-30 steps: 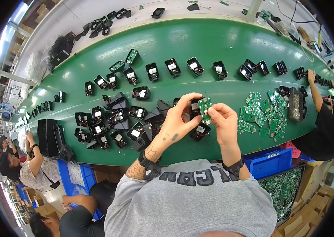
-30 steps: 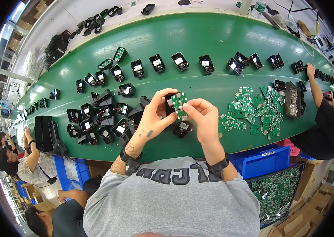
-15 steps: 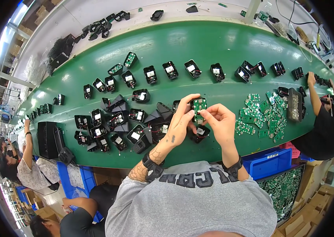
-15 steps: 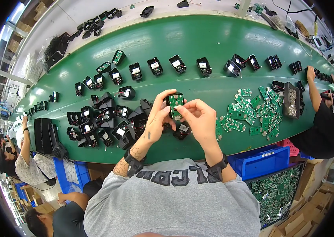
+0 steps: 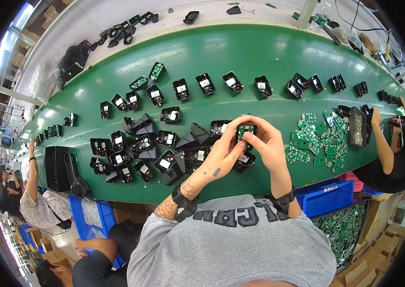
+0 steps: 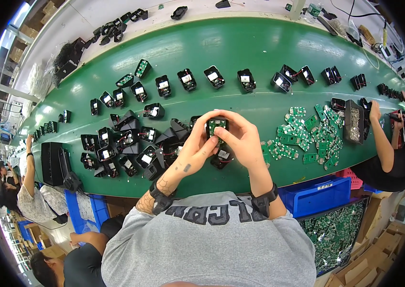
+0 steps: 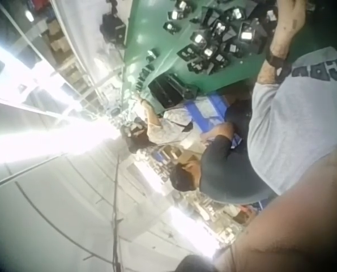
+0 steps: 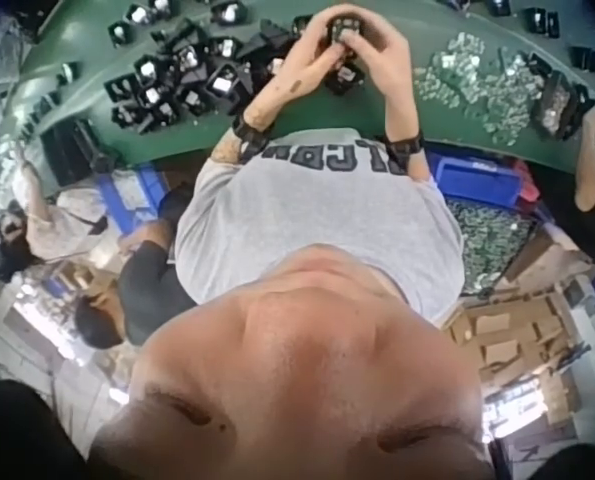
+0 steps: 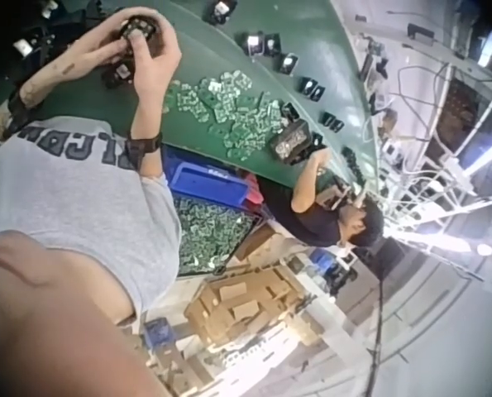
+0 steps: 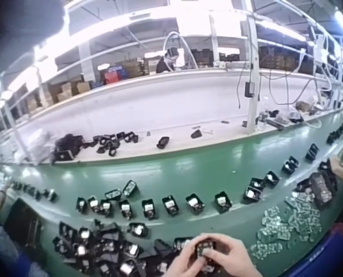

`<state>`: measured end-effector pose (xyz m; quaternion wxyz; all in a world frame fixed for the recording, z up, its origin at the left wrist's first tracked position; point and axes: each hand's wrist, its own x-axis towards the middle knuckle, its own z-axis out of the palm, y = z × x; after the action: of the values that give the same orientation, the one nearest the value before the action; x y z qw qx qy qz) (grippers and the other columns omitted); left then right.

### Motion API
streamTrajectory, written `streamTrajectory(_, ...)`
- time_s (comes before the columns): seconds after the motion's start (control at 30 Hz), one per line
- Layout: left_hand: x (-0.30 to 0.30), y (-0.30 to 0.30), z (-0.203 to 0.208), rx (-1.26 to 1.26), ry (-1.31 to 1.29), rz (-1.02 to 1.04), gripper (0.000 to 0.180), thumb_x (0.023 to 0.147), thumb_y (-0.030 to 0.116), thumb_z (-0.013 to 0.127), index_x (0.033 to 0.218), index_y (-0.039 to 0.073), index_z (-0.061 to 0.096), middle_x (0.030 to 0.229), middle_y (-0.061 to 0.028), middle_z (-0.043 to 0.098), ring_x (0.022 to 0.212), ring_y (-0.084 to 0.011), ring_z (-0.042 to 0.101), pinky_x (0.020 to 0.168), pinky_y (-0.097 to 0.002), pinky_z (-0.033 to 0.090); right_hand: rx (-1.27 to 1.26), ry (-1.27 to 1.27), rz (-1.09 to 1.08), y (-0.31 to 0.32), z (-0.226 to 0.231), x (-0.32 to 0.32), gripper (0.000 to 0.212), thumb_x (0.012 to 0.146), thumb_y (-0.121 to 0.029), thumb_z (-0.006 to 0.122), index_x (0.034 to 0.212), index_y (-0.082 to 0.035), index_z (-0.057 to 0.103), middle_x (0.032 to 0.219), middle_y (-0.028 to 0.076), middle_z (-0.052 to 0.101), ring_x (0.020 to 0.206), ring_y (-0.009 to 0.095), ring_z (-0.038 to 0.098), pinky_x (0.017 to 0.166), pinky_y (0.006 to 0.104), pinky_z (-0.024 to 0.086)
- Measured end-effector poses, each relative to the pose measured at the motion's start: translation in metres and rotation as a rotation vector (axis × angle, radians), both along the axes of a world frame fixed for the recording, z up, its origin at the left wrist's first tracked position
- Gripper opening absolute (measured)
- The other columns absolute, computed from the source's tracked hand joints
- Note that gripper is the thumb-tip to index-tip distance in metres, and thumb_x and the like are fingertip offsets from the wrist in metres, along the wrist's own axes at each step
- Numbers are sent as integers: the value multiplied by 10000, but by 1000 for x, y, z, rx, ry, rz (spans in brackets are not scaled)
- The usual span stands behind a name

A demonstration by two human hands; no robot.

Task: The person picks up a black plastic housing and a green circuit board, fits the board into the housing, and presses it into place. After assembling the unit, the person places it onto the green conveyor belt and reaches for more components.

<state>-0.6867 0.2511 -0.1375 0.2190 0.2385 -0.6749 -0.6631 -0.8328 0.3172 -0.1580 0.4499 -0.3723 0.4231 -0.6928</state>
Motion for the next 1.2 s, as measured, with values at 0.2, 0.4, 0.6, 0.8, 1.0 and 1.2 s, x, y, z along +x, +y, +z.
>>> streamTrajectory(0.2, -4, 5, -2, -37, -38, 52, 443, 954, 35, 490, 1369, 130, 367, 815, 21, 442, 667, -36, 439, 582, -182, 395, 30, 20, 60, 0, 5, -4, 391, 843, 51, 628, 1230, 31, 578, 1167, 85, 609, 1057, 136, 576, 918, 280, 471)
streamTrajectory(0.4, -9, 1, -10, -454, 105, 129, 387, 911, -34, 518, 1273, 84, 449, 979, -50, 572, 786, -110, 556, 695, -246, 474, -82, 61, -21, 1, -4, 1, 408, 837, 51, 635, 1240, 21, 578, 1193, 99, 607, 1076, 154, 582, 931, 287, 471)
streamTrajectory(0.6, -28, -102, 36, -890, -61, 147, 381, 861, -28, 498, 1228, 76, 500, 1171, -116, 539, 1105, -228, 540, 914, -319, 454, 22, 230, -288, 8, -3, -38, 479, 872, -90, 655, 1324, -20, 510, 1197, 121, 625, 1067, 190, 612, 901, 287, 477)
streamTrajectory(0.8, 17, -285, -9, -769, -497, 570, 481, 789, 170, 689, 1241, 121, 533, 925, -142, 651, 821, -240, 642, 729, -348, 510, 411, 906, -304, 79, -22, -79, 266, 778, -110, 723, 1034, -46, 693, 1001, 88, 680, 842, 188, 635, 780, 321, 496)
streamTrajectory(1.0, 49, -316, -46, -1197, -788, 374, 539, 829, 286, 667, 1308, 104, 500, 1064, -232, 612, 872, -393, 624, 803, -442, 494, 469, 1178, -361, 99, -30, -41, 335, 690, -146, 771, 1001, -68, 674, 939, 77, 608, 883, 248, 574, 797, 376, 471)
streamTrajectory(1.2, 62, -265, 10, -1274, -634, 667, 518, 891, 236, 596, 1361, 90, 436, 1214, -244, 537, 982, -392, 608, 833, -439, 494, 524, 1120, -420, 93, -59, -51, 309, 719, -80, 704, 1021, -47, 647, 891, 98, 593, 818, 254, 589, 744, 358, 483)
